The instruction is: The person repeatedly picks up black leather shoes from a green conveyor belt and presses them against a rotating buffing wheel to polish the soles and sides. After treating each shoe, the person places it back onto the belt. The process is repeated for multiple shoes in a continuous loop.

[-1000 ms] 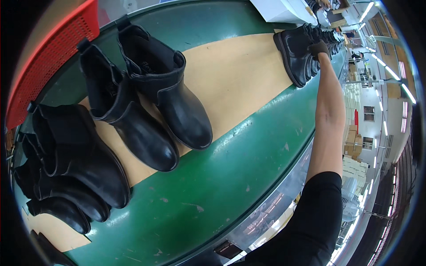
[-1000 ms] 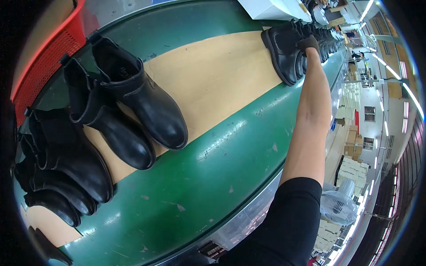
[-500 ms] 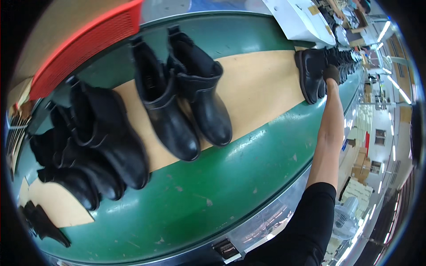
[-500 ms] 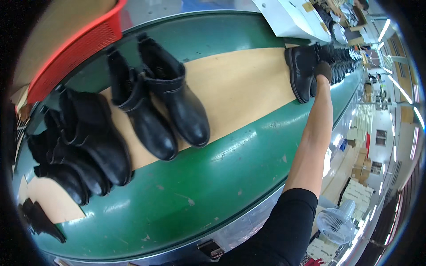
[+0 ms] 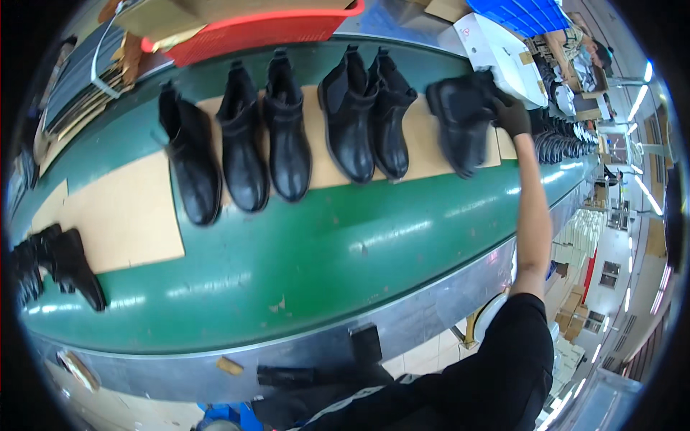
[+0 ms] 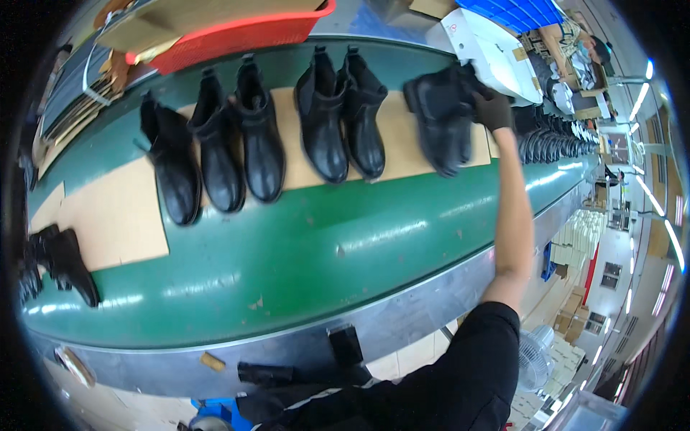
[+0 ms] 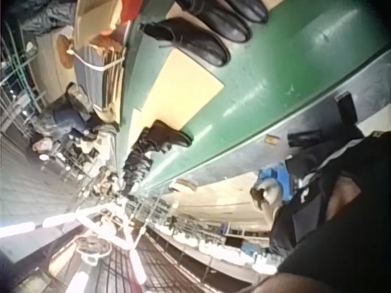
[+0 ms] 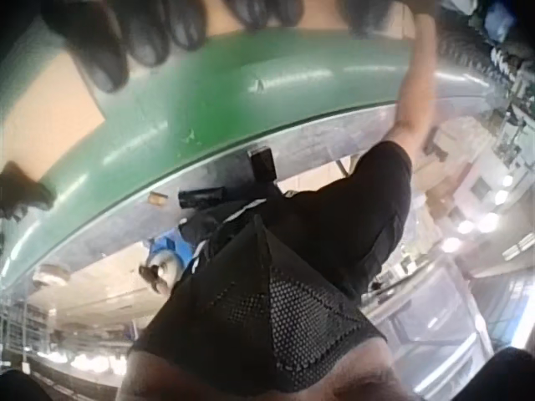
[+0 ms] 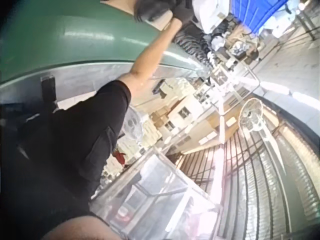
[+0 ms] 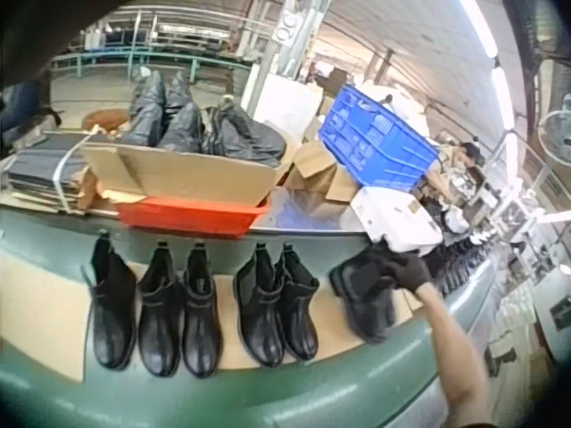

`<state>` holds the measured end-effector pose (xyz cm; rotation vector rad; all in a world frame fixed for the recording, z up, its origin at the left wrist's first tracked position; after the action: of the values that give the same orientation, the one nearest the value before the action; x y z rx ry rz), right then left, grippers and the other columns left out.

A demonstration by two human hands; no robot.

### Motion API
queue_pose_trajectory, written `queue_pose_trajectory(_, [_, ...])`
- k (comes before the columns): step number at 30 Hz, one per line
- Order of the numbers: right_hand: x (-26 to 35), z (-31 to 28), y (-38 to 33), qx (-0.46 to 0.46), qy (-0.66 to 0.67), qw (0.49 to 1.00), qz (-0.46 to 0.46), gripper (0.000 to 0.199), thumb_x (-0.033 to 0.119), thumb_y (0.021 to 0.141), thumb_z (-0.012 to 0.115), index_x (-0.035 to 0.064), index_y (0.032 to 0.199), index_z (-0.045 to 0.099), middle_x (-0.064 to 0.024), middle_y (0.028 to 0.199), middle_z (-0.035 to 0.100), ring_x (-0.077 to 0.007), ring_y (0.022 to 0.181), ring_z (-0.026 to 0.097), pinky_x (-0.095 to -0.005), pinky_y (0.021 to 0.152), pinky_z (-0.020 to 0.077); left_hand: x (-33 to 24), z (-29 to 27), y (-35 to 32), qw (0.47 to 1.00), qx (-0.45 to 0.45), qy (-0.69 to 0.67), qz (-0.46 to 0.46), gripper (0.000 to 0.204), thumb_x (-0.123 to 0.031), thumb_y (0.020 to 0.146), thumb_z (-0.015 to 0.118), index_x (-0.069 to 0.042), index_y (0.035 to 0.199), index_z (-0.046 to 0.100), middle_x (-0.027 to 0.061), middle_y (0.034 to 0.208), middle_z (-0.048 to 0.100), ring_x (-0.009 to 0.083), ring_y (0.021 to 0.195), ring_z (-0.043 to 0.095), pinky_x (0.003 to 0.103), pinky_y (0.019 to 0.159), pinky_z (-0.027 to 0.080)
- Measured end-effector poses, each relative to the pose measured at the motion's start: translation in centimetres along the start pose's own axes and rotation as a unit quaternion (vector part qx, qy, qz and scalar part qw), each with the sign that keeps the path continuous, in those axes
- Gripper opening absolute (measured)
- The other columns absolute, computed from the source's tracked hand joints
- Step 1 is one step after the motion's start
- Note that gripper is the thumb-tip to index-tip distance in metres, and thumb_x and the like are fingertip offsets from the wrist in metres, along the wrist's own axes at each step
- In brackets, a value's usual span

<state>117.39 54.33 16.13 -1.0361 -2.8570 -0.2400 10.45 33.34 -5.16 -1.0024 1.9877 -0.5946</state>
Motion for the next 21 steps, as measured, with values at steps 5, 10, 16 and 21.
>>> queue_pose_trajectory(5, [6.6, 9.8, -22.2, -0.213, 0.147, 0.963, 0.070, 0.053, 0.033, 0.093, 0.062, -0.0007, 0.133, 0.053, -0.0226, 0.132, 0.056, -0.0374, 0.123, 0.053, -0.0400, 0.100, 0.0446, 9.3, -4.0, -7.3, 0.999, -0.036, -0.027, -0.032, 0.059, -0.020, 0.090, 0.061, -0.010, 0.142, 0.036, 0.0206, 0.126, 0.051, 0.0311, 0.100, 0.062, 0.031, 0.056, 0.054])
queue_pose_trajectory(10, [7.4, 20.4, -38.9, -0.047, -0.041, 0.991, 0.120, 0.062, 0.045, 0.102, 0.031, 0.0024, 0.145, 0.042, -0.0205, 0.153, 0.035, -0.0414, 0.141, 0.030, -0.0604, 0.113, 0.0151, 18.4, -3.5, -17.0, 0.935, -0.032, -0.219, -0.276, 0.068, -0.026, 0.095, 0.056, -0.008, 0.152, 0.023, 0.0194, 0.137, 0.049, 0.0358, 0.112, 0.060, 0.043, 0.070, 0.057])
queue_pose_trajectory(16, [8.1, 19.7, -38.4, -0.111, -0.023, 0.992, 0.061, 0.060, 0.045, 0.101, 0.034, -0.0019, 0.136, 0.050, -0.0248, 0.145, 0.042, -0.0422, 0.134, 0.037, -0.0551, 0.110, 0.0255, 13.9, -6.5, -14.3, 0.967, -0.012, -0.118, -0.227, 0.062, -0.040, 0.104, 0.041, -0.002, 0.151, 0.025, 0.0175, 0.147, 0.041, 0.0282, 0.133, 0.044, 0.044, 0.106, 0.042])
queue_pose_trajectory(21, [8.2, 19.4, -38.2, -0.096, -0.002, 0.994, 0.045, 0.059, 0.043, 0.100, 0.036, -0.0030, 0.136, 0.049, -0.0254, 0.145, 0.041, -0.0410, 0.134, 0.037, -0.0536, 0.110, 0.0262, 6.8, -7.5, -4.3, 0.958, 0.020, -0.203, -0.201, 0.063, -0.044, 0.101, 0.043, -0.011, 0.151, 0.024, 0.0185, 0.142, 0.047, 0.0352, 0.122, 0.053, 0.046, 0.098, 0.047])
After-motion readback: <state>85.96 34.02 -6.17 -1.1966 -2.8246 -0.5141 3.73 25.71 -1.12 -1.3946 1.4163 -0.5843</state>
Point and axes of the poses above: each hand's wrist, its own y-axis towards the middle knuckle, its own z-axis out of the palm, x = y × z, the point moved 6 cm from there along y, towards the middle knuckle
